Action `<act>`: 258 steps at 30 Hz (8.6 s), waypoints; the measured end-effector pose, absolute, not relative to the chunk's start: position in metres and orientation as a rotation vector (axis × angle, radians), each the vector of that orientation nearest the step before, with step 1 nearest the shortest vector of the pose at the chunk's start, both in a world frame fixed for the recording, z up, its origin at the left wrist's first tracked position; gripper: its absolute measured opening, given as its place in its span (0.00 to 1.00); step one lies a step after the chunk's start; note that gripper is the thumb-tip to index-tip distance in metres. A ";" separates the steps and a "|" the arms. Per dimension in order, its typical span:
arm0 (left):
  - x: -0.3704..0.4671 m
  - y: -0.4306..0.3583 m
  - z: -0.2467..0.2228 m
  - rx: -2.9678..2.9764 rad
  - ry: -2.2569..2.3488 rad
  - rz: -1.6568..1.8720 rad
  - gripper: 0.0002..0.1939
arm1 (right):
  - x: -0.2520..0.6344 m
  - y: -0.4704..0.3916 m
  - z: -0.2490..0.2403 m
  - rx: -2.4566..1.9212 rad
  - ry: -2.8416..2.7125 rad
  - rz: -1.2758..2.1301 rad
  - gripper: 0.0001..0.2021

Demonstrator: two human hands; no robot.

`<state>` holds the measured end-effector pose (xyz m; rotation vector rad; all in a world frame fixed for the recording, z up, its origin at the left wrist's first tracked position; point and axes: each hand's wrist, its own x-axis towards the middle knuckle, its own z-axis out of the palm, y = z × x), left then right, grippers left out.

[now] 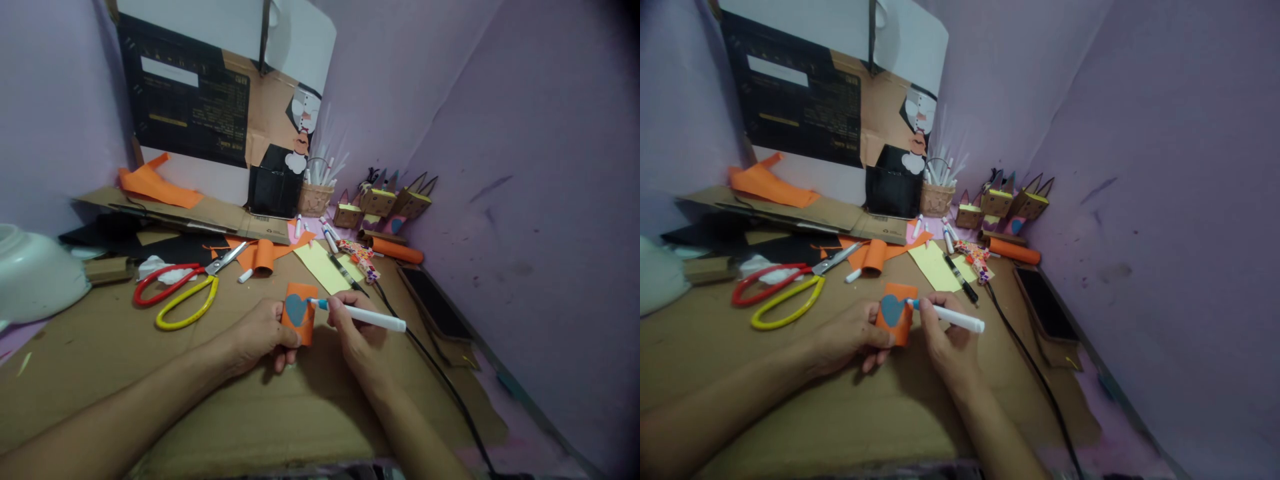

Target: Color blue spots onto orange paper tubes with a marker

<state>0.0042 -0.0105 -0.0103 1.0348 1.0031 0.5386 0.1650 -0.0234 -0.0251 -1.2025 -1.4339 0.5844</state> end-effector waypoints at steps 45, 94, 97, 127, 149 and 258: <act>0.003 -0.010 -0.009 1.019 1.006 0.544 0.08 | 0.169 -0.024 -0.030 -1.157 -1.443 0.578 0.10; 0.003 -0.009 -0.009 0.998 0.990 0.577 0.05 | 0.170 -0.028 -0.025 -1.184 -1.393 0.556 0.11; 0.003 -0.010 -0.009 1.007 0.988 0.564 0.05 | 0.169 -0.026 -0.028 -1.183 -1.404 0.569 0.11; 0.003 -0.010 -0.010 1.005 1.005 0.565 0.07 | 0.164 -0.028 -0.027 -1.181 -1.458 0.695 0.11; 0.003 -0.010 -0.007 1.010 0.993 0.559 0.07 | 0.170 -0.024 -0.033 -1.160 -1.437 0.536 0.09; 0.004 -0.010 -0.007 0.989 0.984 0.603 0.09 | 0.170 -0.024 -0.031 -1.169 -1.411 0.540 0.09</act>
